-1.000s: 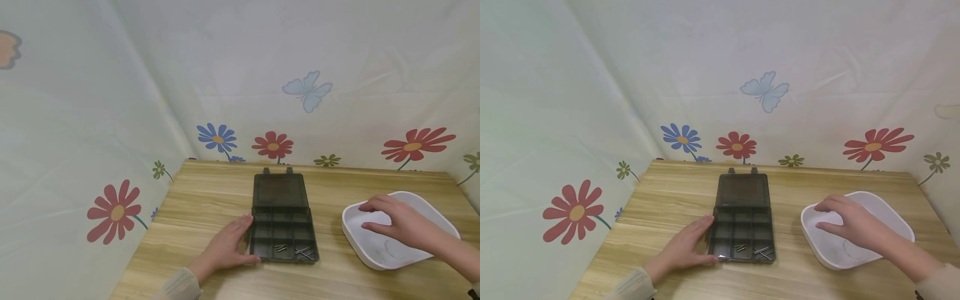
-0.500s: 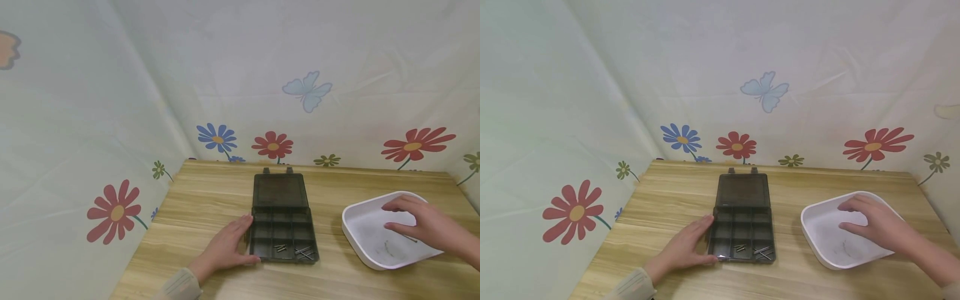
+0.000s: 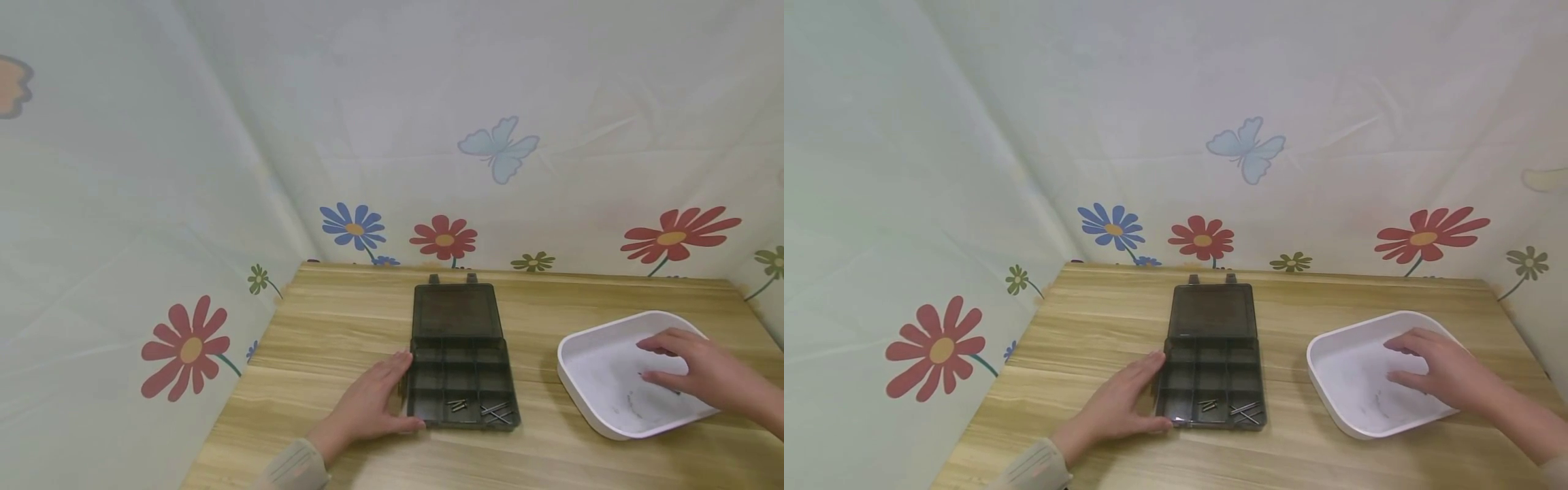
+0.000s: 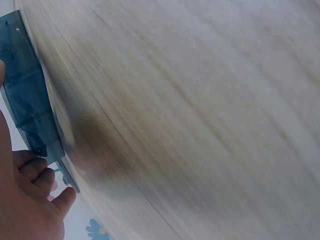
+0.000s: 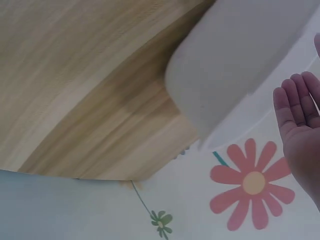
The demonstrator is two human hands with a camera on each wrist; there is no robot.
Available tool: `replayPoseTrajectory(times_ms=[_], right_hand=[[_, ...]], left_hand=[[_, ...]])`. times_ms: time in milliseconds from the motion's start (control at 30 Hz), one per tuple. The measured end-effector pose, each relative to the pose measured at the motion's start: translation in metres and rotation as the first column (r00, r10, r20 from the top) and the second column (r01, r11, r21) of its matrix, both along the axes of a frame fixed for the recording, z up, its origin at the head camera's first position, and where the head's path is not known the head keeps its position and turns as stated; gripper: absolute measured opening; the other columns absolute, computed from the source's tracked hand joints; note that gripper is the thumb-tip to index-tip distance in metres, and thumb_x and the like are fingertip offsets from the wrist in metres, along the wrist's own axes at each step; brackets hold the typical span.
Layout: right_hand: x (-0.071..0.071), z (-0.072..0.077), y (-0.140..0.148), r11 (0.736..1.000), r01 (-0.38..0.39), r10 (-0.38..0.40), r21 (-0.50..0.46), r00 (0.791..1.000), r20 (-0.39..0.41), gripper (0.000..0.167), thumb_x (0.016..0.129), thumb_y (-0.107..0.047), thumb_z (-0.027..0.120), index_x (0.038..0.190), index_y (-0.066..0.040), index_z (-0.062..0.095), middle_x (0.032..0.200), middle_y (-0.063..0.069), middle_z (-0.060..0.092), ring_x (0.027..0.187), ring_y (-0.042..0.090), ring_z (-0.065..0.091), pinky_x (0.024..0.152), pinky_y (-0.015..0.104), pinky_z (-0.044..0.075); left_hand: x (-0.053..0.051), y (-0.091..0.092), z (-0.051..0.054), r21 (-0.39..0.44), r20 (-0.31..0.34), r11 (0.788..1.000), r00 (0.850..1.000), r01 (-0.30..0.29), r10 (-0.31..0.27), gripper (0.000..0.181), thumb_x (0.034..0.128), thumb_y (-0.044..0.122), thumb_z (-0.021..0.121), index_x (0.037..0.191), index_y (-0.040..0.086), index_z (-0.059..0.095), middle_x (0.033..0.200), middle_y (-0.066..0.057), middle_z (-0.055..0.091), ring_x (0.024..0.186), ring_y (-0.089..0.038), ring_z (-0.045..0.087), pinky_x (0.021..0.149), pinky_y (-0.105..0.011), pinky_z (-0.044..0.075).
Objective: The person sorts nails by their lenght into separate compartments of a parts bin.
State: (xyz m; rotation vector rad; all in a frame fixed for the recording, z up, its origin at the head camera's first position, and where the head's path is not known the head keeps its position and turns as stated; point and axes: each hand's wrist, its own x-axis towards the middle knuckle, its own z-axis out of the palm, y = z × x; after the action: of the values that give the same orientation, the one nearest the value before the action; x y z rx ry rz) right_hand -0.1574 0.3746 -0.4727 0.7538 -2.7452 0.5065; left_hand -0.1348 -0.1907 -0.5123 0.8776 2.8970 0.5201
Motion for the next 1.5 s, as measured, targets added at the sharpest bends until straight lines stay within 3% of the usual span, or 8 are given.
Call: replayPoseTrajectory(times_ms=[267, 500, 667, 900, 967, 1200, 1433, 1500], right_hand=[[-0.005, -0.013, 0.01, 0.997, 0.004, -0.01, 0.079, 0.997, 0.076, 0.048, 0.067, -0.026, 0.102, 0.105, -0.007, 0.079, 0.098, -0.005, 0.07, 0.086, 0.002, 0.062, 0.073, 0.016, 0.056], [-0.011, -0.023, 0.016, 0.993, -0.013, 0.0, 0.116, 0.994, 0.112, 0.042, 0.068, -0.029, 0.101, 0.1, -0.011, 0.078, 0.099, -0.01, 0.071, 0.087, 0.005, 0.063, 0.077, 0.017, 0.056], [-0.014, -0.026, 0.019, 0.989, -0.018, -0.009, 0.144, 0.983, 0.185, 0.037, 0.071, -0.026, 0.099, 0.098, -0.011, 0.078, 0.097, -0.01, 0.071, 0.087, 0.006, 0.064, 0.08, 0.032, 0.061], [-0.013, -0.035, 0.021, 0.994, -0.066, 0.058, 0.091, 0.994, 0.088, 0.034, 0.066, -0.015, 0.1, 0.086, -0.015, 0.073, 0.085, -0.015, 0.065, 0.079, -0.004, 0.057, 0.071, 0.02, 0.055], [-0.014, -0.036, 0.021, 0.994, -0.082, 0.075, 0.078, 0.993, 0.093, 0.033, 0.067, -0.013, 0.099, 0.085, -0.015, 0.072, 0.084, -0.015, 0.063, 0.077, -0.005, 0.054, 0.069, 0.02, 0.053], [-0.019, -0.032, 0.019, 0.992, -0.07, 0.041, 0.108, 0.967, 0.251, 0.028, 0.076, -0.011, 0.095, 0.087, -0.015, 0.07, 0.086, -0.014, 0.061, 0.077, -0.004, 0.046, 0.07, 0.028, 0.055], [-0.021, -0.043, 0.021, 0.99, -0.128, 0.12, 0.053, 0.983, 0.137, 0.038, 0.072, -0.003, 0.095, 0.08, -0.021, 0.062, 0.079, -0.025, 0.046, 0.074, -0.008, 0.036, 0.059, 0.021, 0.038], [-0.022, -0.043, 0.021, 0.991, -0.118, 0.108, 0.057, 0.982, 0.154, 0.038, 0.074, -0.002, 0.093, 0.079, -0.021, 0.061, 0.078, -0.024, 0.046, 0.073, -0.008, 0.037, 0.059, 0.022, 0.038]], left_hand=[[-0.001, 0.0, 0.0, -0.007, -0.003, 1.0, 1.0, 0.002, -0.002, 0.119, 0.0848, 0.079, 0.072, 0.169, 0.007, 0.029, 0.175, -0.01, 0.031, 0.16, -0.027, 0.031, 0.13, -0.052, 0.03], [-0.001, -0.001, -0.001, -0.016, -0.026, 1.0, 1.0, 0.007, -0.008, 0.118, 0.0849, 0.079, 0.071, 0.168, 0.005, 0.031, 0.173, -0.012, 0.034, 0.159, -0.029, 0.033, 0.128, -0.054, 0.032], [-0.001, 0.0, 0.0, -0.022, -0.005, 1.0, 1.0, -0.001, 0.0, 0.119, 0.0849, 0.08, 0.071, 0.169, 0.007, 0.029, 0.174, -0.01, 0.032, 0.16, -0.027, 0.031, 0.129, -0.052, 0.03], [-0.001, 0.0, 0.002, -0.017, -0.004, 1.0, 1.0, -0.005, 0.005, 0.119, 0.0843, 0.081, 0.071, 0.169, 0.009, 0.03, 0.175, -0.008, 0.032, 0.16, -0.026, 0.031, 0.129, -0.051, 0.031], [-0.001, 0.0, 0.002, -0.019, -0.007, 1.0, 1.0, -0.006, 0.006, 0.119, 0.0842, 0.081, 0.07, 0.169, 0.008, 0.03, 0.174, -0.008, 0.032, 0.16, -0.027, 0.032, 0.129, -0.052, 0.031], [-0.001, -0.001, -0.001, -0.021, -0.014, 1.0, 1.0, -0.005, 0.005, 0.119, 0.0842, 0.083, 0.069, 0.169, 0.008, 0.031, 0.174, -0.008, 0.033, 0.16, -0.026, 0.032, 0.129, -0.052, 0.032], [-0.001, 0.0, -0.002, -0.034, -0.027, 0.999, 1.0, -0.005, 0.004, 0.119, 0.0843, 0.083, 0.068, 0.169, 0.009, 0.03, 0.175, -0.007, 0.032, 0.16, -0.026, 0.032, 0.129, -0.051, 0.032], [-0.001, 0.0, -0.001, -0.037, -0.029, 0.999, 1.0, -0.006, 0.005, 0.119, 0.0844, 0.083, 0.068, 0.169, 0.009, 0.03, 0.175, -0.007, 0.032, 0.16, -0.025, 0.032, 0.129, -0.051, 0.032]])
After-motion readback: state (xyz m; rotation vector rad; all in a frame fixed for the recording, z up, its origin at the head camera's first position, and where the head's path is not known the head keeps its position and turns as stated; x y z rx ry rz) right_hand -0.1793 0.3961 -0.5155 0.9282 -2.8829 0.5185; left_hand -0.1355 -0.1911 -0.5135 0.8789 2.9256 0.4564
